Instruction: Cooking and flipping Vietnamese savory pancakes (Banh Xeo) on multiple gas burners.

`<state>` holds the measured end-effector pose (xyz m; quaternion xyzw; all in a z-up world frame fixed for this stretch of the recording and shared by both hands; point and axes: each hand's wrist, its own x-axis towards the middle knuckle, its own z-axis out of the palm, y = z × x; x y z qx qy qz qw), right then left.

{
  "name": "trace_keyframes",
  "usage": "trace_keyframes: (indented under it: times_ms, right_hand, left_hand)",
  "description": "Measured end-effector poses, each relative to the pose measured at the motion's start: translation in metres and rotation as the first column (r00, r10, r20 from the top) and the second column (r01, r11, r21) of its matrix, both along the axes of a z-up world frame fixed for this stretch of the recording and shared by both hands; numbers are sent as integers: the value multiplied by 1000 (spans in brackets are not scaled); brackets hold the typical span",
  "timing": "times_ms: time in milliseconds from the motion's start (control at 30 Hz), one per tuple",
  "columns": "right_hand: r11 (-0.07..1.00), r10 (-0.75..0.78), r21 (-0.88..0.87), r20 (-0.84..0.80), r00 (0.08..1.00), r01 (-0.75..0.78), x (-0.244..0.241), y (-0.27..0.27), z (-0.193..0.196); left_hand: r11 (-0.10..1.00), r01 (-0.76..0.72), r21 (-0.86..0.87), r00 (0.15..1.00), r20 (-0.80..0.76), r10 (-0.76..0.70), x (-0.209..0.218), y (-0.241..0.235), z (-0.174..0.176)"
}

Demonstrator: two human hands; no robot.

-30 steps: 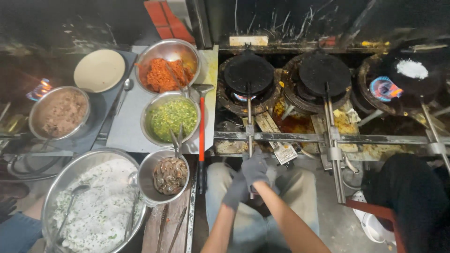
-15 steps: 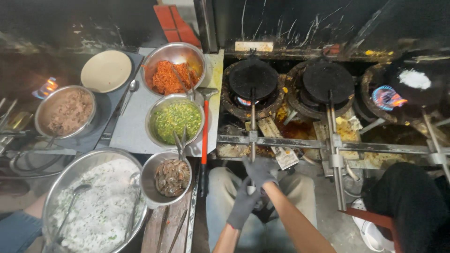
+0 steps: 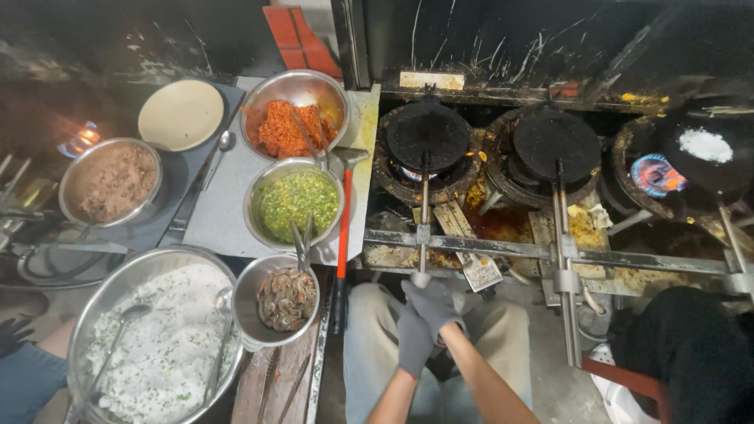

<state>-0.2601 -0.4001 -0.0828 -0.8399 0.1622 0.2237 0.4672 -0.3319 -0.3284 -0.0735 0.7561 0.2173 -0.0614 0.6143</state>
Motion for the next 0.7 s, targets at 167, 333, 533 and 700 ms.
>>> trace_keyframes:
  times_ms: [167, 333, 533, 700]
  right_hand:
    - [998, 11, -63, 67, 998, -7, 42, 0, -22]
    - [994, 60, -91, 63, 996, -55, 58, 5, 18]
    - [986, 1, 169, -38, 999, 6, 32, -9, -1]
    - [983, 113, 143, 7, 994, -113, 34, -16, 14]
  left_hand:
    - [992, 26, 121, 979, 198, -50, 6, -8, -44]
    - [959, 42, 280, 997, 54, -59, 4, -3, -62]
    - [742, 51, -668, 969, -146, -198, -7, 35, -66]
    - [381, -23, -924, 969, -114, -219, -11, 51, 87]
